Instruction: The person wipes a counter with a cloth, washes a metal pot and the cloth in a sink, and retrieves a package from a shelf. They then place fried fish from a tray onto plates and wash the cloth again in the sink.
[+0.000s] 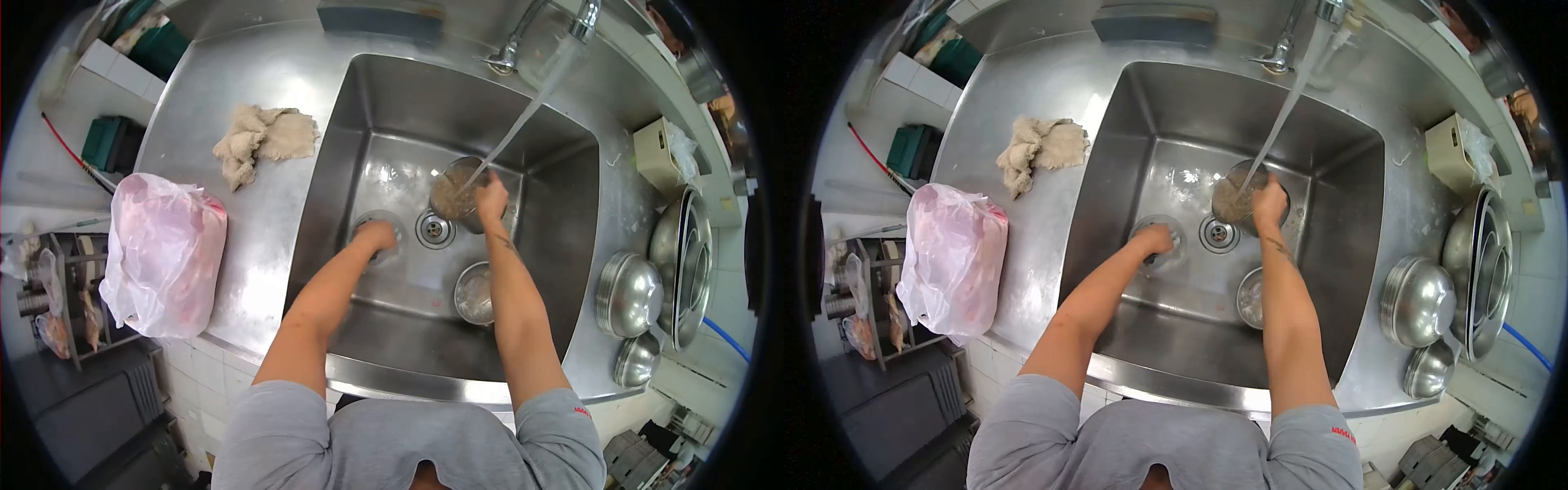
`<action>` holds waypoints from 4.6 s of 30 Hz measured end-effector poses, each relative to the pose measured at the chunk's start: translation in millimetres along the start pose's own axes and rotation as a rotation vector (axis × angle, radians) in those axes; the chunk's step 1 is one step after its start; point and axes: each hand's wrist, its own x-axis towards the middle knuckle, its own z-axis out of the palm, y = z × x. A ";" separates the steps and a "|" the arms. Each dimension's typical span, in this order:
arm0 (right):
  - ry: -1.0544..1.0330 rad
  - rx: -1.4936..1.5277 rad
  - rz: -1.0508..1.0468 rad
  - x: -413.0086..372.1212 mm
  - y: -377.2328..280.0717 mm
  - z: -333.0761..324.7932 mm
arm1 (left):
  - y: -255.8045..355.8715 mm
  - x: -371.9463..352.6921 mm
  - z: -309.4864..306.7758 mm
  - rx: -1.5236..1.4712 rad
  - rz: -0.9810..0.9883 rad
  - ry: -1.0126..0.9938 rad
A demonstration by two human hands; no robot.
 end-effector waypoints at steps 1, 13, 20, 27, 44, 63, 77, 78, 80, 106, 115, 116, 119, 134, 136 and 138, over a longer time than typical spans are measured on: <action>-0.065 -0.047 -0.017 1.7 -10.1 1.6 | -4.9 2.8 -5.9 -0.005 0.026 -0.012; -0.283 -0.518 -0.603 14.7 -94.4 -6.1 | -28.3 -11.6 -44.5 -1.038 -0.134 0.367; -0.133 -0.168 -0.290 27.3 -90.3 -58.4 | 62.6 29.4 -57.2 -1.734 0.093 0.168; -0.186 0.001 -0.203 14.0 -70.2 -86.5 | 109.0 65.7 2.0 -0.250 0.488 0.479; -0.125 0.238 0.187 -10.1 -57.1 -73.9 | 131.3 30.9 -41.9 -1.293 0.272 -0.067; -0.223 0.196 0.036 5.5 -26.8 -94.3 | 102.8 -24.3 -32.0 -0.574 0.691 0.129; -0.466 0.458 0.157 24.1 -56.1 -112.6 | 82.2 46.6 -53.7 0.352 0.616 0.821; -0.421 0.433 0.136 22.4 -56.6 -101.7 | 89.0 46.7 -52.8 0.292 0.579 0.574; -0.360 0.368 0.091 15.8 -53.7 -87.5 | 105.6 44.9 -49.7 0.165 0.488 0.079; -0.309 0.706 0.507 5.8 -50.8 -99.5 | 100.7 -14.5 -87.7 0.117 0.729 0.235; -0.260 0.424 0.180 0.3 -52.2 -110.6 | 111.4 -18.3 -179.5 -0.090 0.731 0.517; -0.174 0.367 0.227 0.5 -58.1 -111.3 | 114.1 -19.5 -175.7 -0.009 0.730 0.756; -0.029 0.319 0.509 1.3 -47.4 -92.3 | 139.9 -49.6 -125.3 0.008 0.554 1.038; 0.262 0.941 0.949 -41.0 29.2 -74.9 | 39.2 -23.4 -35.4 -0.141 0.104 0.256; 0.312 1.001 0.987 -39.9 34.4 -58.2 | 19.9 -26.9 4.9 0.053 0.134 0.162; 0.268 1.079 1.129 -46.0 20.2 -69.1 | 0.7 -8.9 51.3 0.047 0.082 0.126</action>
